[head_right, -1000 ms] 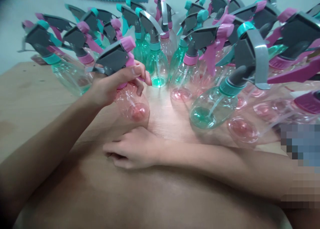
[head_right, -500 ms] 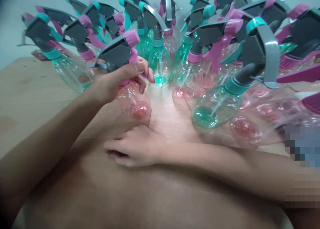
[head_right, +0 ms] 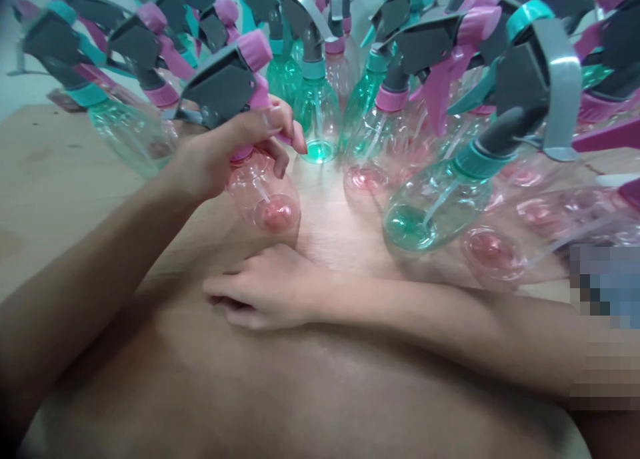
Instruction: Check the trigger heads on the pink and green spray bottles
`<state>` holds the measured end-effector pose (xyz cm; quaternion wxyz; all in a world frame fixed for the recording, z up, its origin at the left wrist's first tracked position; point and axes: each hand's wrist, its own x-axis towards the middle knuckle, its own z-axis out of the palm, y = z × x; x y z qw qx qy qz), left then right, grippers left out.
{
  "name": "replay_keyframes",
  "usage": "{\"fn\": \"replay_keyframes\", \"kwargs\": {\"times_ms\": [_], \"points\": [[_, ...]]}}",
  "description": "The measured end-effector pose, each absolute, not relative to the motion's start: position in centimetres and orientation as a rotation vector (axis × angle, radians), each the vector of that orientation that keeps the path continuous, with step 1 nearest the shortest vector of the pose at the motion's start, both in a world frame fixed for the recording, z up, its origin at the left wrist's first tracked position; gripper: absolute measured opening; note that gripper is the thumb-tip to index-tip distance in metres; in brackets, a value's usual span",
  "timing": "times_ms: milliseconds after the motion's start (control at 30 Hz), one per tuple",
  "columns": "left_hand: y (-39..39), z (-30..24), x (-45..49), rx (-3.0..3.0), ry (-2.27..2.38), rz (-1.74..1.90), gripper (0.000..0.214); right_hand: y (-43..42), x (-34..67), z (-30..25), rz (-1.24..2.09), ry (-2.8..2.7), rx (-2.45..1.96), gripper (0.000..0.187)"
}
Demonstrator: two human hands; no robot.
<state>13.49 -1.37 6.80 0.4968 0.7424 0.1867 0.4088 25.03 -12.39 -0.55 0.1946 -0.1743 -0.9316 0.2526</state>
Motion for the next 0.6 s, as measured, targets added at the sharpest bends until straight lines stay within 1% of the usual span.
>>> {"fn": "replay_keyframes", "kwargs": {"times_ms": [133, 600], "points": [[-1.30, 6.64, 13.39, 1.778, 0.488, 0.993, 0.021, -12.38, 25.04, -0.48, 0.699, -2.610, -0.489, 0.020], [-1.17, 6.82, 13.59, 1.699, 0.611, 1.017, 0.025, -12.16, 25.10, -0.27, 0.580, -2.637, -0.454, 0.022]]}}
